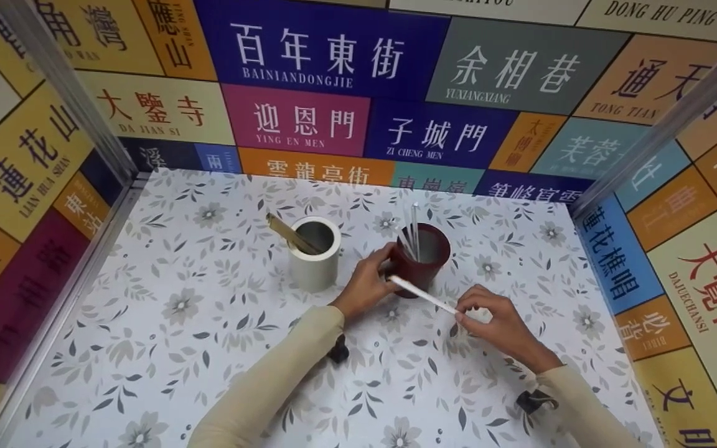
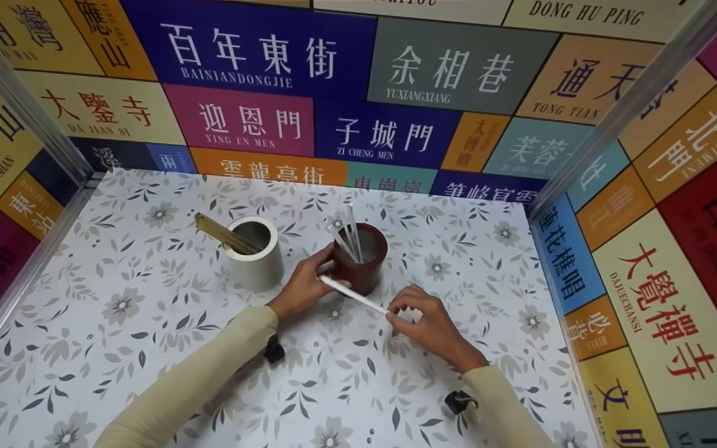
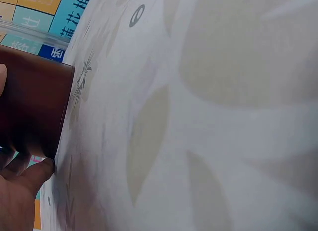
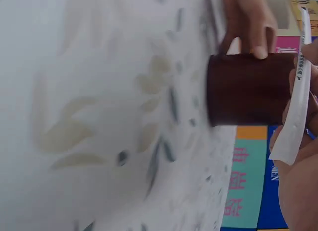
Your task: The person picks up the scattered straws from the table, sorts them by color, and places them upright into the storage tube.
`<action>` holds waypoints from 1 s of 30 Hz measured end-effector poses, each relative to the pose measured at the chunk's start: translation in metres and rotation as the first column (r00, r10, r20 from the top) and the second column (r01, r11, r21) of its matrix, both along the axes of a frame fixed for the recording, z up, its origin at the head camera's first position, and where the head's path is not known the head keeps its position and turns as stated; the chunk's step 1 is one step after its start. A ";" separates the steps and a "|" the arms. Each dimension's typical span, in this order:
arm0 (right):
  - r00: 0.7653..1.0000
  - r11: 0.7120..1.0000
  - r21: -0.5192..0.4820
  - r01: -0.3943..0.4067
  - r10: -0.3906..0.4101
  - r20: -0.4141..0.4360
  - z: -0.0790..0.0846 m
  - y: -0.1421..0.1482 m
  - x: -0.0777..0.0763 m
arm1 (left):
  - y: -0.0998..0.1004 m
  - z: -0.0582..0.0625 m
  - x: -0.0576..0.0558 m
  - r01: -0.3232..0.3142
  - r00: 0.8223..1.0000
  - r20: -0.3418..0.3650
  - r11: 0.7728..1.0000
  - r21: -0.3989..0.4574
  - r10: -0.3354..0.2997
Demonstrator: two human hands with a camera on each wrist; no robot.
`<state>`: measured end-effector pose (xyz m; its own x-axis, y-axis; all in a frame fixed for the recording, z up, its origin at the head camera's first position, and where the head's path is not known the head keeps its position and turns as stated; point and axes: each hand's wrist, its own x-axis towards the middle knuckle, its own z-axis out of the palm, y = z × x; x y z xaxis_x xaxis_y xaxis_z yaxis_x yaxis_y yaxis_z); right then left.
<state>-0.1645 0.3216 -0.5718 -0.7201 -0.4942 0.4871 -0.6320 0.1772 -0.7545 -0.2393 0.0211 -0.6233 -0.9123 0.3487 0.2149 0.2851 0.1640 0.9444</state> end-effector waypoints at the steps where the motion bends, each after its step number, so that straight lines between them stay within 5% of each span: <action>1: 1.000 1.000 -0.021 0.006 -0.006 0.016 0.006 -0.003 -0.002 | -0.001 0.000 0.000 -0.006 1.000 0.000 1.000 -0.005 0.006; 8: 1.000 0.972 -0.236 -0.008 0.011 0.013 0.047 -0.036 -0.025 | -0.004 -0.001 -0.001 -0.011 0.998 0.055 1.000 0.006 0.010; 14: 0.995 0.945 -0.312 0.101 -0.096 0.032 0.069 -0.063 -0.052 | -0.007 -0.001 0.000 -0.023 0.999 0.048 0.999 -0.036 0.024; 24: 0.970 0.899 -0.366 0.241 -0.235 0.062 0.072 -0.090 -0.092 | -0.002 0.000 0.000 -0.032 0.999 0.003 0.995 -0.095 0.032; 30: 0.955 0.869 -0.397 0.296 -0.274 0.112 0.081 -0.102 -0.087 | -0.001 0.002 0.001 -0.030 0.999 0.020 0.996 -0.084 0.032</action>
